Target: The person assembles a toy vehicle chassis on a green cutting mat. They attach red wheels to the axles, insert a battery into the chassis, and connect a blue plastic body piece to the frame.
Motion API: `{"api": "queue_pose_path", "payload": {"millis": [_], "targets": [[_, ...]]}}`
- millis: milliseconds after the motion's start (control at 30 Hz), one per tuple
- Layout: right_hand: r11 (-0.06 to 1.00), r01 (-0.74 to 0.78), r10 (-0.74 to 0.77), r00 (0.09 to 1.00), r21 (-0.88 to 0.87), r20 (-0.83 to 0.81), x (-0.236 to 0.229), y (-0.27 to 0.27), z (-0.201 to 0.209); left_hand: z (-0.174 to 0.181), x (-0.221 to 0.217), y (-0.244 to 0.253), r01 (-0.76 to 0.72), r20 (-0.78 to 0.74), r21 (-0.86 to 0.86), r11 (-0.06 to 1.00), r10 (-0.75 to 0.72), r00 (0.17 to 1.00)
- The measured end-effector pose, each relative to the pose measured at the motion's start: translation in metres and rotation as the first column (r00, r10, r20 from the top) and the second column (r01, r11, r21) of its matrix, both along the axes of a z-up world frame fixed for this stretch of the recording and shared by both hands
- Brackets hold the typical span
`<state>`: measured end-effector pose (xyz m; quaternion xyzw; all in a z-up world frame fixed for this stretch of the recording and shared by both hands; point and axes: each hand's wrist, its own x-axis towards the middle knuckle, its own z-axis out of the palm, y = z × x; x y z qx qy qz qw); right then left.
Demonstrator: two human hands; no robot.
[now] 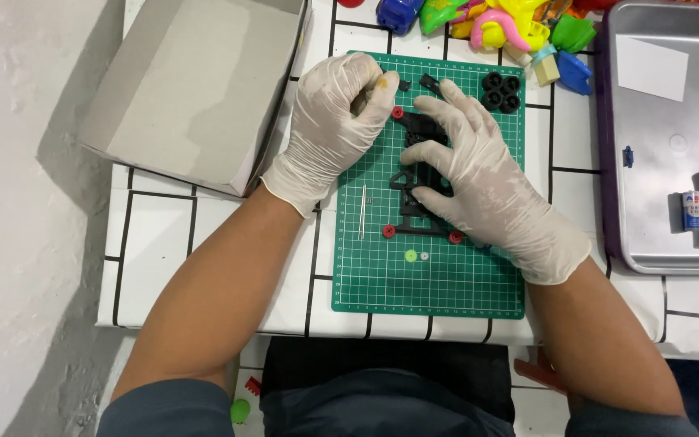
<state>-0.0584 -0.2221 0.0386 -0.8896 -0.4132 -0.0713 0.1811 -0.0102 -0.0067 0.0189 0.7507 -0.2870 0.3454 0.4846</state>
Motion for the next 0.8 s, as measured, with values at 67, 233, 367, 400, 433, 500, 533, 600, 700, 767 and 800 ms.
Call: {"api": "queue_pose_path", "payload": {"millis": [67, 233, 367, 400, 433, 500, 533, 600, 700, 767, 800], "targets": [[1.000, -0.003, 0.003, 1.000, 0.005, -0.008, 0.000, -0.002, 0.002, 0.001, -0.001, 0.001, 0.004, -0.003, 0.001, 1.000, -0.004, 1.000], [1.000, 0.011, -0.011, 1.000, -0.013, -0.002, 0.001, -0.002, -0.001, 0.000, 0.000, 0.002, -0.010, 0.007, 0.018, 1.000, 0.010, 1.000], [1.000, 0.000, 0.000, 1.000, 0.024, -0.005, 0.001, -0.003, 0.001, 0.001, -0.001, 0.001, 0.007, 0.001, 0.011, 1.000, -0.007, 1.000], [0.999, -0.005, 0.006, 1.000, 0.045, -0.022, 0.001, -0.003, 0.002, 0.001, -0.001, 0.002, 0.009, 0.001, 0.012, 1.000, -0.009, 1.000], [0.999, -0.004, 0.005, 1.000, 0.045, -0.022, 0.001, -0.006, 0.002, 0.001, -0.001, 0.002, 0.009, 0.001, 0.012, 1.000, -0.009, 1.000], [0.993, -0.033, 0.038, 0.998, 0.114, -0.040, 0.003, -0.010, 0.003, 0.002, -0.002, 0.002, 0.003, -0.011, 0.007, 1.000, -0.003, 1.000], [0.993, -0.033, 0.038, 0.998, 0.115, -0.040, 0.003, -0.011, 0.004, 0.001, -0.001, 0.002, 0.003, -0.011, 0.007, 1.000, -0.003, 1.000], [0.995, -0.039, 0.042, 0.998, 0.095, -0.040, 0.003, -0.013, 0.005, -0.001, 0.000, 0.002, -0.021, 0.009, 0.032, 0.999, 0.021, 1.000], [0.998, -0.045, 0.046, 0.999, 0.041, -0.003, 0.003, -0.012, 0.001, 0.004, 0.001, 0.004, 0.055, 0.070, 0.143, 0.988, -0.066, 0.995], [0.999, -0.043, 0.043, 0.999, 0.023, 0.002, 0.003, -0.012, -0.003, 0.005, -0.002, 0.008, 0.104, 0.032, 0.258, 0.960, -0.116, 0.993], [0.999, -0.040, 0.040, 0.999, 0.004, 0.007, 0.003, -0.012, -0.004, 0.005, -0.003, 0.009, 0.154, -0.010, 0.369, 0.917, -0.162, 0.987]]}}
